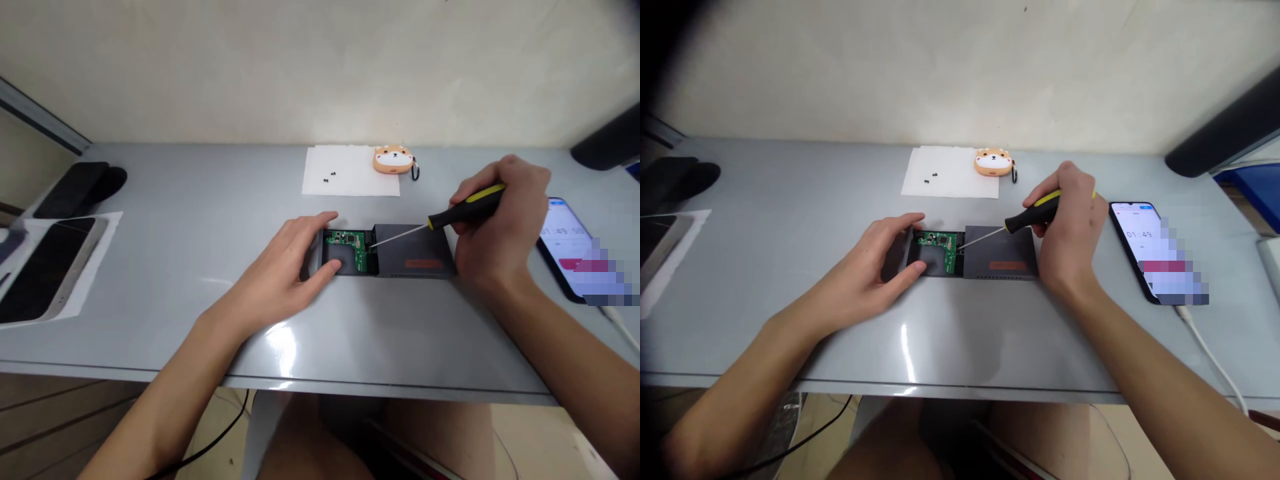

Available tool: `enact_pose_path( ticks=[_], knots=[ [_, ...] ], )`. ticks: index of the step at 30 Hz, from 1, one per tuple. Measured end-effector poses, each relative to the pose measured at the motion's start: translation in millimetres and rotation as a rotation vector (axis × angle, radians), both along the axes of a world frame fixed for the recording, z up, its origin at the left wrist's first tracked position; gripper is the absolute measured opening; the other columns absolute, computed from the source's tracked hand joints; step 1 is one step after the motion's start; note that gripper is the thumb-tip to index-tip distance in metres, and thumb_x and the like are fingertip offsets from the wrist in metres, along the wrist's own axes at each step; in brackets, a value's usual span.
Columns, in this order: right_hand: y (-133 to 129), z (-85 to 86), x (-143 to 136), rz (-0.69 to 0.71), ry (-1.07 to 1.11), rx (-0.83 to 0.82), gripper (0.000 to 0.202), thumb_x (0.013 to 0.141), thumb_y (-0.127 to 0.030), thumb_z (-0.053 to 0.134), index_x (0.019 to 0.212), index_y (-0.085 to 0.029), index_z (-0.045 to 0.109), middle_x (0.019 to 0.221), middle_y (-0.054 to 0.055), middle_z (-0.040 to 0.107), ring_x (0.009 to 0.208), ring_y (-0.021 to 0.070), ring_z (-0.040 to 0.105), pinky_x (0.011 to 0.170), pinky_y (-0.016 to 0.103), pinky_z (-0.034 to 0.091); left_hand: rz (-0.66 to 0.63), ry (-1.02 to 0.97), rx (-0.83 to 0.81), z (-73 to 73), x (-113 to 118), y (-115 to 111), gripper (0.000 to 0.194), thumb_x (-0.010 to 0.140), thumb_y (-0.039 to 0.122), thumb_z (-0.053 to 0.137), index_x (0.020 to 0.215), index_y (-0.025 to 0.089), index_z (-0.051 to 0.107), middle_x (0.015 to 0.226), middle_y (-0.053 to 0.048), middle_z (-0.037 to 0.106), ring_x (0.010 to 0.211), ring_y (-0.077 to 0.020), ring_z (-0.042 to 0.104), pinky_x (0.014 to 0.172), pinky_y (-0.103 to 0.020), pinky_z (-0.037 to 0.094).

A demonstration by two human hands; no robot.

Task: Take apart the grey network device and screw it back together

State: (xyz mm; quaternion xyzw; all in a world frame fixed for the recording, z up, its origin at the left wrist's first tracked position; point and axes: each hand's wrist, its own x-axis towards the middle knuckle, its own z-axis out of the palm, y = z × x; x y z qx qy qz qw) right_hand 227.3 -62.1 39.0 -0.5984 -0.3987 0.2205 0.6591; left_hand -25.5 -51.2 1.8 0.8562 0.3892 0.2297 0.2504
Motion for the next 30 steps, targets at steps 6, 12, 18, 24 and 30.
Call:
enact_pose_path(
  ticks=[6,12,18,24,30],
  knots=[
    [-6.1,9.6,-2.1,-0.026,-0.094,0.048,0.032,0.086,-0.022,0.047,0.055,-0.02,0.055,0.054,-0.001,0.05,0.049,0.0089,0.042,0.046,0.026,0.028,0.002,0.023,0.012,0.5,-0.8,-3.5,0.057,0.108,0.037,0.055,0.161,0.03,0.036,0.151,-0.01,0.057,0.139,-0.0311,0.056,0.117,-0.05,0.049],
    [-14.6,9.5,-1.9,0.018,-0.22,0.186,0.037,0.086,-0.017,0.045,0.053,-0.019,0.06,0.053,-0.001,0.054,0.053,0.01,0.048,0.051,0.027,0.032,0.004,0.037,0.008,1.7,-0.9,-5.0,0.058,0.108,0.035,0.054,0.162,0.03,0.034,0.152,-0.011,0.056,0.139,-0.0314,0.056,0.116,-0.05,0.049],
    [-15.9,3.1,0.9,0.052,-0.38,0.286,0.041,0.09,-0.018,0.044,0.053,-0.02,0.063,0.053,0.0,0.055,0.053,0.0107,0.045,0.054,0.029,0.032,-0.023,0.058,0.097,-1.8,3.3,-1.9,0.051,0.107,0.033,0.05,0.157,0.025,0.039,0.148,-0.014,0.058,0.136,-0.0322,0.055,0.115,-0.053,0.049],
    [-15.6,-1.5,5.1,0.07,-0.424,0.29,0.047,0.098,-0.035,0.049,0.055,-0.023,0.063,0.059,0.0,0.055,0.055,0.0127,0.046,0.057,0.031,0.035,-0.058,0.109,0.128,-0.5,3.8,1.8,0.052,0.108,0.034,0.047,0.158,0.022,0.037,0.146,-0.015,0.056,0.133,-0.0333,0.054,0.114,-0.055,0.048],
    [-20.8,2.9,5.0,0.046,-0.47,0.262,0.043,0.098,-0.025,0.047,0.057,-0.025,0.062,0.054,0.001,0.05,0.056,0.0168,0.045,0.059,0.033,0.036,-0.195,0.212,0.048,22.1,3.4,17.4,0.062,0.104,0.037,0.054,0.161,0.024,0.035,0.149,-0.013,0.054,0.137,-0.0349,0.052,0.116,-0.054,0.048]
  ],
)
